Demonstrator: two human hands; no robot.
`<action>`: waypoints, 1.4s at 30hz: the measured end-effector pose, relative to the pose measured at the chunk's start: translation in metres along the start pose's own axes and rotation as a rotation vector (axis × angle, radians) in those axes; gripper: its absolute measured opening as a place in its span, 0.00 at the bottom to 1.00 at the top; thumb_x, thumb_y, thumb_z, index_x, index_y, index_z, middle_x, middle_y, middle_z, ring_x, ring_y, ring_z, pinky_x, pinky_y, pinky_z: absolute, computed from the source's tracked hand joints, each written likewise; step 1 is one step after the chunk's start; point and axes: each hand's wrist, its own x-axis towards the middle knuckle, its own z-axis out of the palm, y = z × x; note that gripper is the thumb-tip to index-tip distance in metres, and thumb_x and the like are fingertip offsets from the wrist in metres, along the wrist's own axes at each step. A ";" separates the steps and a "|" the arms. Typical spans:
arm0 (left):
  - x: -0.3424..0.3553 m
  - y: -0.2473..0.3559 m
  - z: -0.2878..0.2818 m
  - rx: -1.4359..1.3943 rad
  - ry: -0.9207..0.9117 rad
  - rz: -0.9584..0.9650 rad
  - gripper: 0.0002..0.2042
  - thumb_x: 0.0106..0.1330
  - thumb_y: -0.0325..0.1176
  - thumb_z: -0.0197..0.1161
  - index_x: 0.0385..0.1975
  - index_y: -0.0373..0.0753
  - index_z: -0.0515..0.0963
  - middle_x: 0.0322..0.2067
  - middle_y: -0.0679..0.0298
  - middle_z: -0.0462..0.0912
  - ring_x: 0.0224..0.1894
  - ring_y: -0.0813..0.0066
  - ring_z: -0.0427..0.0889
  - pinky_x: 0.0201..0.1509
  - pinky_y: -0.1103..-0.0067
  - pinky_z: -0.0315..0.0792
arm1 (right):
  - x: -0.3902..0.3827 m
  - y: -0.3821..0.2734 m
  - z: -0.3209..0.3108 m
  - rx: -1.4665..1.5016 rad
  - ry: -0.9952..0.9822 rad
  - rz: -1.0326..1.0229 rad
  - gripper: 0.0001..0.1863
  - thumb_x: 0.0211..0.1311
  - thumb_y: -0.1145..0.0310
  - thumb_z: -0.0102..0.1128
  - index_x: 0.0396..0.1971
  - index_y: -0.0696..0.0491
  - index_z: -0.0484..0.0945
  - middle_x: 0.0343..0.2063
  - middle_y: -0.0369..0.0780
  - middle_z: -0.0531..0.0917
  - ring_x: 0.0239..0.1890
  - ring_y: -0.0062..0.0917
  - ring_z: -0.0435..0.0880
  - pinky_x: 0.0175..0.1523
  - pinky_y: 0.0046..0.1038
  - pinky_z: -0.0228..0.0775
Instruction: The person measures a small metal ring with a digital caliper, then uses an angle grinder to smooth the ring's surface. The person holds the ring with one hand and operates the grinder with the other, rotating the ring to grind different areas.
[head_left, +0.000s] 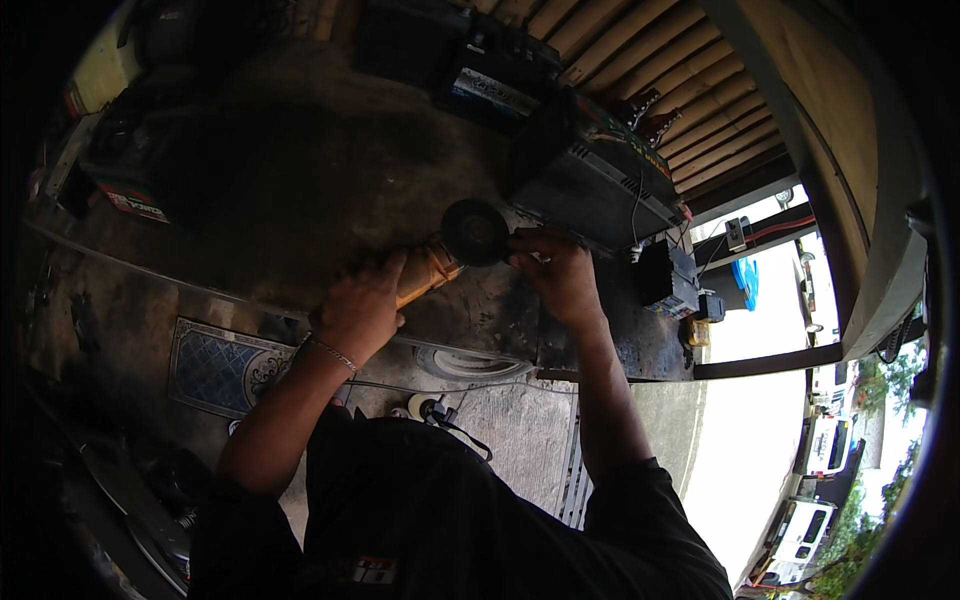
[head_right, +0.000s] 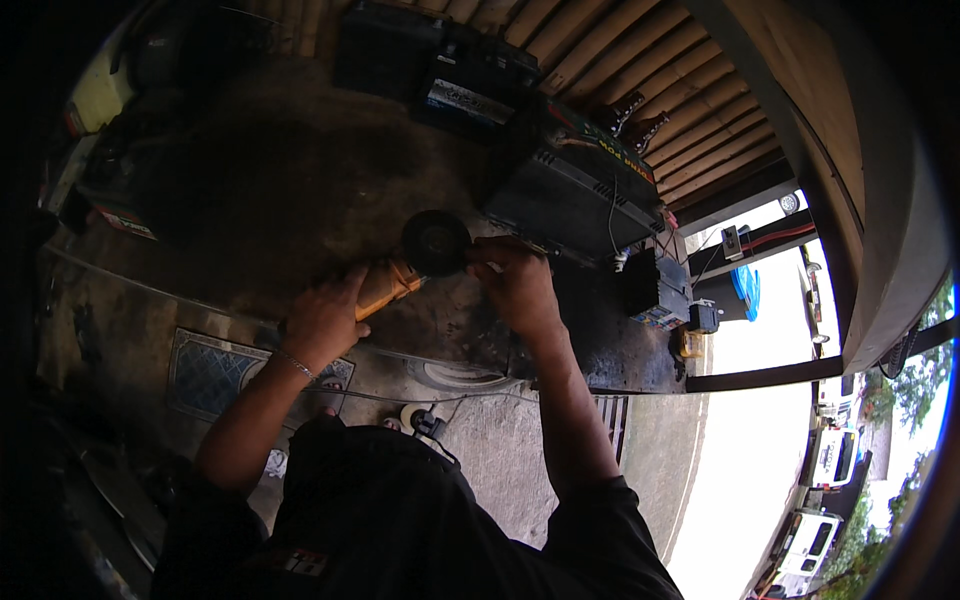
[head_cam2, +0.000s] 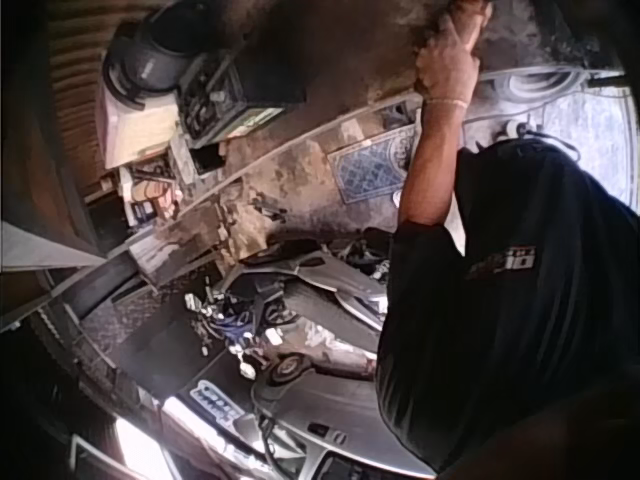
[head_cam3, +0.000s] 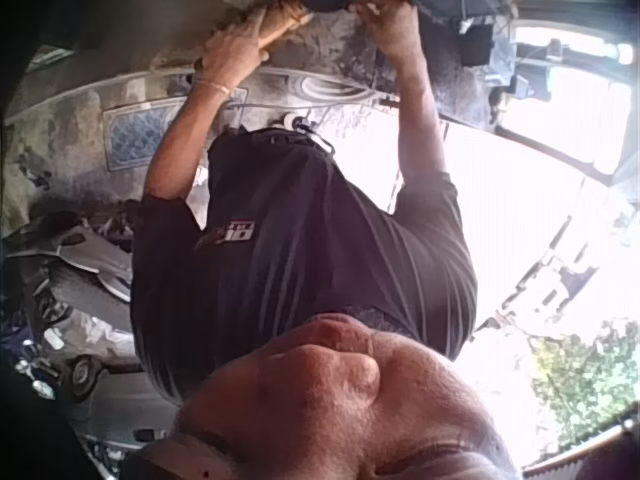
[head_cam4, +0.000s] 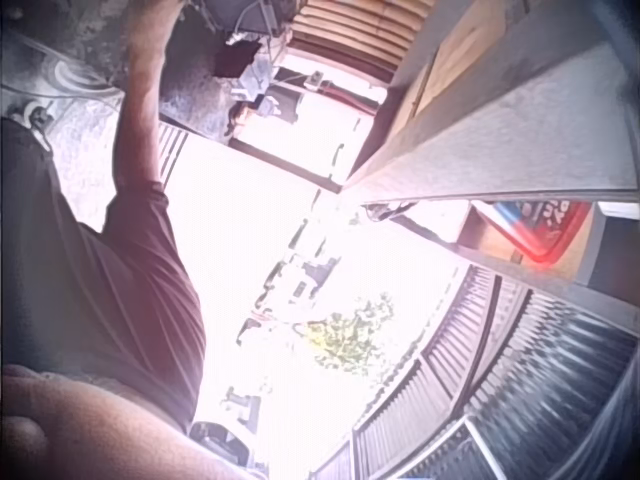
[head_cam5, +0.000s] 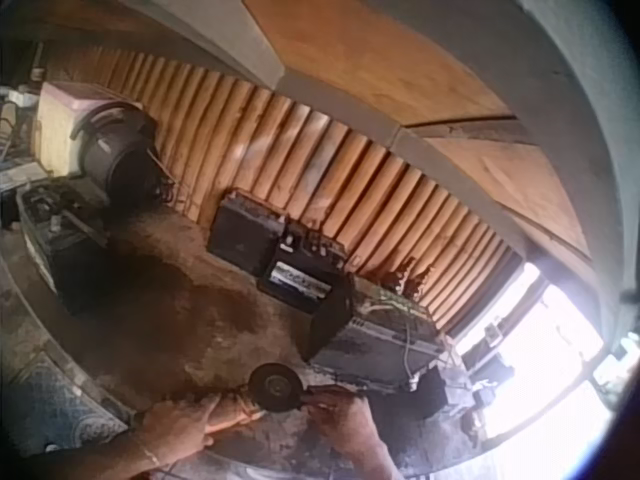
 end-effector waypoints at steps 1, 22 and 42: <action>0.000 0.000 0.000 -0.003 0.000 0.002 0.46 0.51 0.41 0.81 0.71 0.41 0.63 0.51 0.55 0.84 0.56 0.56 0.82 0.59 0.63 0.74 | 0.000 0.000 0.001 -0.001 0.002 0.010 0.13 0.58 0.75 0.72 0.43 0.52 0.90 0.46 0.44 0.89 0.48 0.35 0.89 0.51 0.31 0.80; 0.002 -0.001 -0.001 0.006 -0.005 0.007 0.46 0.51 0.41 0.81 0.71 0.41 0.62 0.51 0.54 0.84 0.55 0.55 0.82 0.59 0.63 0.75 | -0.001 0.004 0.004 0.031 0.039 -0.016 0.13 0.58 0.76 0.72 0.44 0.51 0.90 0.45 0.44 0.89 0.48 0.33 0.89 0.51 0.31 0.81; 0.003 0.002 -0.006 0.002 -0.064 -0.019 0.46 0.53 0.41 0.80 0.73 0.41 0.61 0.55 0.54 0.83 0.59 0.55 0.81 0.60 0.62 0.73 | -0.008 0.012 0.008 0.174 0.073 0.128 0.13 0.56 0.75 0.73 0.43 0.49 0.90 0.48 0.44 0.89 0.51 0.35 0.89 0.56 0.32 0.79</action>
